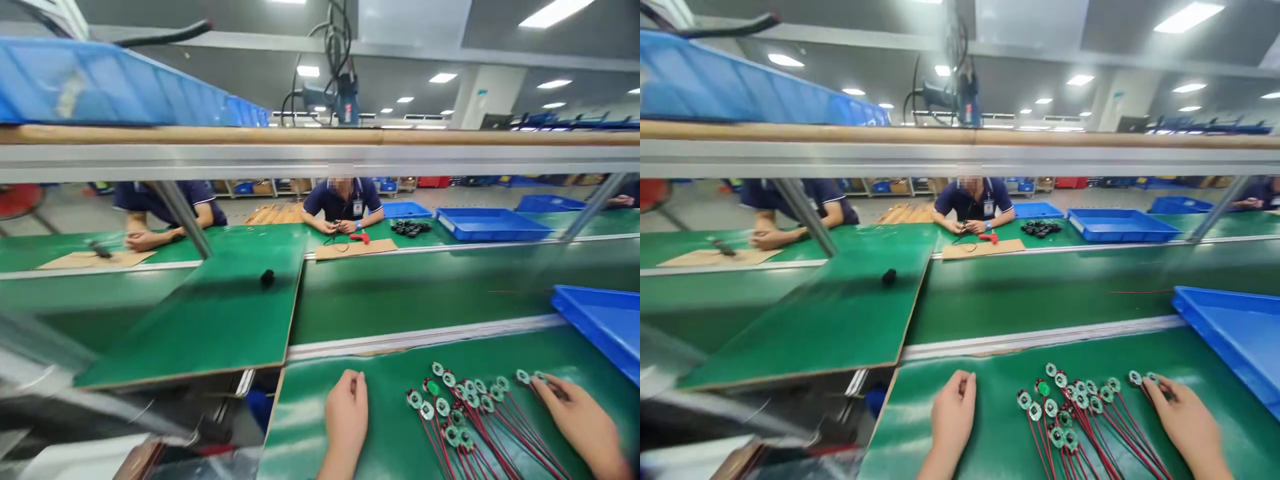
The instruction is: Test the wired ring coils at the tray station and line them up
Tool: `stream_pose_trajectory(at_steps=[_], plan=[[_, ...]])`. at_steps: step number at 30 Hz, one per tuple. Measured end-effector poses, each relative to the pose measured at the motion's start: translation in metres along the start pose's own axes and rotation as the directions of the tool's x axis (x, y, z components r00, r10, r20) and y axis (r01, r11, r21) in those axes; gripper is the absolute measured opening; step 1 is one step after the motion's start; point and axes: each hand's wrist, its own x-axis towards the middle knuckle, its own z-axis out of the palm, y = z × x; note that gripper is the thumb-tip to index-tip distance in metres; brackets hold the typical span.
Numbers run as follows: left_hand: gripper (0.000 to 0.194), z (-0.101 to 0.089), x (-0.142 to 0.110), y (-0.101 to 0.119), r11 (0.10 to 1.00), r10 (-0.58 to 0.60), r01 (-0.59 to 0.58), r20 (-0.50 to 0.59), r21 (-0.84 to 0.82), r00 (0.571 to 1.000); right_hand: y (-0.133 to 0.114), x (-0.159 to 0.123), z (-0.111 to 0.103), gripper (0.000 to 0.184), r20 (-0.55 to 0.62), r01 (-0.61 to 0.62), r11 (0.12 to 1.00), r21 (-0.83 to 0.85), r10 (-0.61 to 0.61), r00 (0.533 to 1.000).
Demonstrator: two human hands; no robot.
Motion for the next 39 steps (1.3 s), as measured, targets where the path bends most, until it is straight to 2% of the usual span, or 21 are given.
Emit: stream_pose_trajectory(at_steps=[3,6,18,25,30,35,39], plan=[[0.041,-0.002,-0.002,0.000,1.000,-0.027,0.027,0.021,-0.010,0.999,-0.006,0.004,-0.001,0.067,0.069,-0.091,0.988,0.122,0.083,0.994],[0.042,-0.003,-0.005,0.002,0.999,-0.038,0.038,0.014,0.000,0.999,-0.014,0.002,0.002,0.075,0.070,-0.097,0.985,0.143,0.088,0.994],[0.044,-0.003,-0.002,0.002,0.996,-0.083,0.080,0.060,0.049,0.995,-0.016,0.001,-0.001,0.075,0.064,-0.137,0.977,0.165,0.128,0.990],[0.043,-0.004,-0.003,0.005,0.993,-0.089,0.085,0.059,0.078,0.994,-0.012,-0.001,0.003,0.072,0.000,-0.082,0.984,0.157,0.083,0.997],[0.042,-0.005,-0.004,0.005,0.993,-0.094,0.089,0.068,0.080,0.993,-0.011,-0.002,0.004,0.074,0.024,-0.100,0.985,0.143,0.098,0.995],[0.043,-0.006,-0.003,0.007,0.990,-0.109,0.104,0.052,0.093,0.993,-0.006,0.000,0.010,0.073,0.014,-0.062,0.984,0.166,0.060,0.998],[0.043,-0.008,-0.004,0.011,0.986,-0.140,0.131,0.088,0.103,0.986,-0.013,-0.003,0.008,0.068,-0.024,-0.051,0.981,0.189,0.057,0.998]])
